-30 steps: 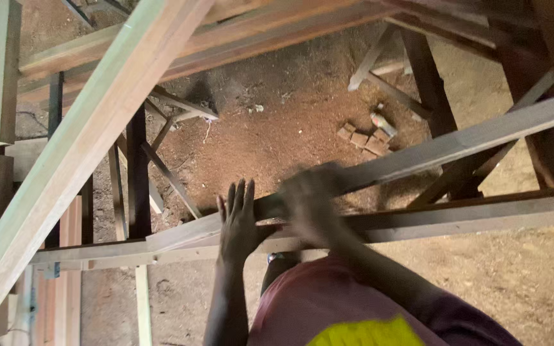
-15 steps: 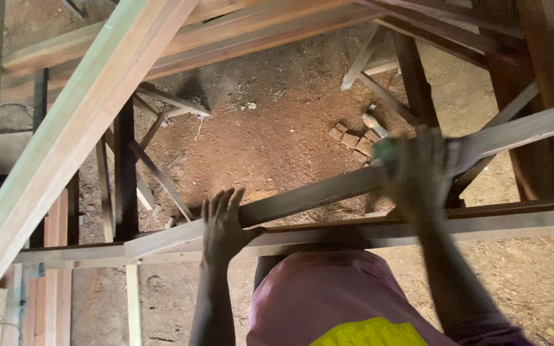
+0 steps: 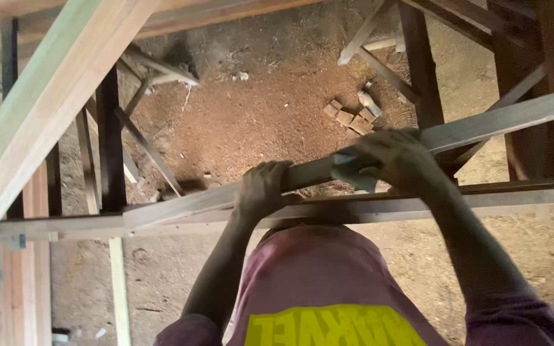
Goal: The person sands the surface of a long wooden beam by hand and with a small sanding block, later using a brush to clear away dust.
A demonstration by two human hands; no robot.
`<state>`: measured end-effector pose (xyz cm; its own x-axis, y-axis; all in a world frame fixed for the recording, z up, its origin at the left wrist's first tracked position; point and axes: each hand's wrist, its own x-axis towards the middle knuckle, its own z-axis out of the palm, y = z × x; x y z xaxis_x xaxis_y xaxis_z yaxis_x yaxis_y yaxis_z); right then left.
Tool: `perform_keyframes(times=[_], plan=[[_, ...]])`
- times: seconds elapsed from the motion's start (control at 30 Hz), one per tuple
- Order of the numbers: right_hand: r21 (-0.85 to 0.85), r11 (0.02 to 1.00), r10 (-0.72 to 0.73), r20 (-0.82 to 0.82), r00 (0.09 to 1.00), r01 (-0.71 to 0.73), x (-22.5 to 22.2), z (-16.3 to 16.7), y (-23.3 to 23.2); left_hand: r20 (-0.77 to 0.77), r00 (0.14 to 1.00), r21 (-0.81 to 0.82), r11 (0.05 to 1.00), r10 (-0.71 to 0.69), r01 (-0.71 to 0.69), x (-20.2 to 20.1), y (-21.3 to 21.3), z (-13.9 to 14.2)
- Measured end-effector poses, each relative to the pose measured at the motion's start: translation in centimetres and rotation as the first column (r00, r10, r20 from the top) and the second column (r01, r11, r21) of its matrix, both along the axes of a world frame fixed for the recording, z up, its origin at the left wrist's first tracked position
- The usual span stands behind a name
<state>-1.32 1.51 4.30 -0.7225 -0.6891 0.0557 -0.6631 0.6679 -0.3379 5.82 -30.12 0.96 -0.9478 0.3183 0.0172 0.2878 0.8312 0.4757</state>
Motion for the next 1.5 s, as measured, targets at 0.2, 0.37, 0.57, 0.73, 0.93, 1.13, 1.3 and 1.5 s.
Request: perform_keyframes(times=[0.2,0.37,0.57,0.73,0.93,1.13,1.3,1.5], plan=[[0.07,0.997,-0.024,0.092,0.995,0.018,0.3,1.4,-6.5,0.044,0.998,-0.018,0.999,0.039,-0.038,0.2,-2.5,1.2],[0.132,0.988,-0.092,0.118,0.989,0.076,1.2,1.3,-10.3,-0.188,0.982,0.063,0.998,0.035,-0.023,0.2,-3.9,0.6],[-0.025,0.981,-0.191,-0.334,0.923,0.194,4.7,-0.4,-13.8,-0.045,0.997,-0.054,0.997,0.058,-0.061,-0.7,-0.9,-1.4],[-0.155,0.967,-0.242,-0.291,0.926,0.204,4.1,-2.9,-8.0,-0.028,0.995,-0.056,0.994,0.092,-0.093,-1.3,3.5,-1.5],[-0.209,0.921,-0.341,-0.022,0.94,0.329,-1.7,-2.3,10.7,-0.16,0.98,0.003,0.992,0.122,-0.123,-2.6,8.0,-1.0],[0.019,0.987,-0.143,-0.353,0.925,0.16,-5.9,-1.2,17.2,-0.12,0.981,-0.036,0.987,0.153,-0.159,-3.8,10.2,-1.8],[-0.058,0.994,0.078,-0.21,0.975,-0.092,-5.4,-3.3,12.1,-0.065,0.984,-0.033,0.985,0.167,-0.169,-3.7,10.7,-2.1],[0.372,0.922,-0.266,0.411,0.872,0.106,-8.3,-2.3,19.8,-0.177,0.967,-0.053,0.979,0.185,-0.197,-3.2,11.0,-1.3]])
